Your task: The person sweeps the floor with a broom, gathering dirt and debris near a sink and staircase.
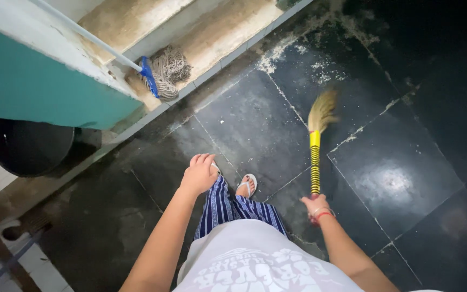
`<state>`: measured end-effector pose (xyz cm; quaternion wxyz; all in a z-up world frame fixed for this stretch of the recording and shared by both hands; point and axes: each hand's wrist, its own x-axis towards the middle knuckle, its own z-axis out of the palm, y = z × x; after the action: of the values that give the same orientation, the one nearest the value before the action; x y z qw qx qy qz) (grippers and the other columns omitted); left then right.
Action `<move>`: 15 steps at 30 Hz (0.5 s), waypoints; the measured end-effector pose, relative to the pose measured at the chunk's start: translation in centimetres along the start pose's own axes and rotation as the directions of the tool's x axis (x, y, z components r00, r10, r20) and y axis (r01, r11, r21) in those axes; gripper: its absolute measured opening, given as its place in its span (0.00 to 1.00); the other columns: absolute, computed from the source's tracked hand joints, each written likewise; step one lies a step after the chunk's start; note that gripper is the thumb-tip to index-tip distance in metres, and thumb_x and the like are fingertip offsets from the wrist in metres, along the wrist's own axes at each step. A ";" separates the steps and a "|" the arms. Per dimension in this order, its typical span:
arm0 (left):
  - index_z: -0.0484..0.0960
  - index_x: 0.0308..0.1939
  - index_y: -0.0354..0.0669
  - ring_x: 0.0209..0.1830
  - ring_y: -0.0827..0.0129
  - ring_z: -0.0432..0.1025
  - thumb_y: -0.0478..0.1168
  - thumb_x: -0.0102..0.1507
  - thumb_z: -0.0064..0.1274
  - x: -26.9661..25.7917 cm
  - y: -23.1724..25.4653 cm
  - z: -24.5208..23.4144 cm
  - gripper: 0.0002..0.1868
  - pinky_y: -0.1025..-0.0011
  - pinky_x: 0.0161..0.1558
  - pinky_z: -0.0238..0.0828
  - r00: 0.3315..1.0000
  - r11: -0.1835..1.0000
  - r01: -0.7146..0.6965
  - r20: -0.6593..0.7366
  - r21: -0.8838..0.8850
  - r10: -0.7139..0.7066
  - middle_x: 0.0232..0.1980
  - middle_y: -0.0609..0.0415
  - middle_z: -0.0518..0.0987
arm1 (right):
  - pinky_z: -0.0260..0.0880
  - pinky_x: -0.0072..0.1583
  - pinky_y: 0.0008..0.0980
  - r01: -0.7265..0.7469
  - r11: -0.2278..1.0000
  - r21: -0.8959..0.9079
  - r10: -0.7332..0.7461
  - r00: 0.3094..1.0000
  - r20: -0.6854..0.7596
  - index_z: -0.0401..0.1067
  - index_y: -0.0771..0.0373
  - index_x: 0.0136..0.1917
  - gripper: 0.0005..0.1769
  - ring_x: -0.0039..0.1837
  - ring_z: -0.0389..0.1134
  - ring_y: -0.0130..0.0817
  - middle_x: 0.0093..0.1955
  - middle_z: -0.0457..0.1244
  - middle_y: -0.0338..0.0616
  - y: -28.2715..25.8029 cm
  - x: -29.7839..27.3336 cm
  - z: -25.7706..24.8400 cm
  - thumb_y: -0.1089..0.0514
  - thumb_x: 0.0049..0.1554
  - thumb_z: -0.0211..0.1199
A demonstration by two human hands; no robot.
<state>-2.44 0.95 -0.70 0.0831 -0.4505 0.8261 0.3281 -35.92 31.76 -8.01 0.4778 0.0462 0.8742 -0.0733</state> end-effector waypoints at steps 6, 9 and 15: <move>0.68 0.70 0.48 0.76 0.47 0.54 0.48 0.58 0.58 -0.8 0.0 -0.8 0.37 0.53 0.68 0.62 0.999 0.999 0.033 0.010 -0.023 -0.032 0.75 0.51 0.66 | 0.72 0.57 0.47 0.365 0.779 -0.509 -0.312 0.931 0.189 0.59 0.59 0.61 0.34 0.56 0.71 0.53 0.52 0.67 0.55 1.2 -1.1 5.5 0.46 0.51 0.74; 0.67 0.71 0.50 0.76 0.48 0.54 0.49 0.58 0.58 -1.1 0.8 -1.0 0.37 0.53 0.68 0.60 0.997 0.998 0.064 0.051 -0.016 -0.063 0.75 0.51 0.65 | 0.69 0.65 0.47 0.505 0.682 -0.529 -0.344 0.860 0.377 0.61 0.59 0.62 0.23 0.64 0.70 0.54 0.57 0.68 0.56 -0.2 -2.5 7.9 0.53 0.56 0.62; 0.68 0.70 0.46 0.76 0.49 0.55 0.49 0.58 0.58 0.5 3.0 -0.9 0.37 0.56 0.70 0.59 0.997 0.999 -0.016 0.078 0.044 0.013 0.73 0.49 0.67 | 0.70 0.61 0.51 0.626 0.426 -0.653 -0.417 0.777 0.472 0.62 0.58 0.62 0.18 0.61 0.70 0.56 0.58 0.69 0.57 -9.0 -5.7 7.6 0.53 0.60 0.55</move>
<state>-4.94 1.20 1.15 0.1228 -0.4296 0.8325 0.3276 -27.93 21.55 -6.47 0.5015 -0.4508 0.7198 0.1647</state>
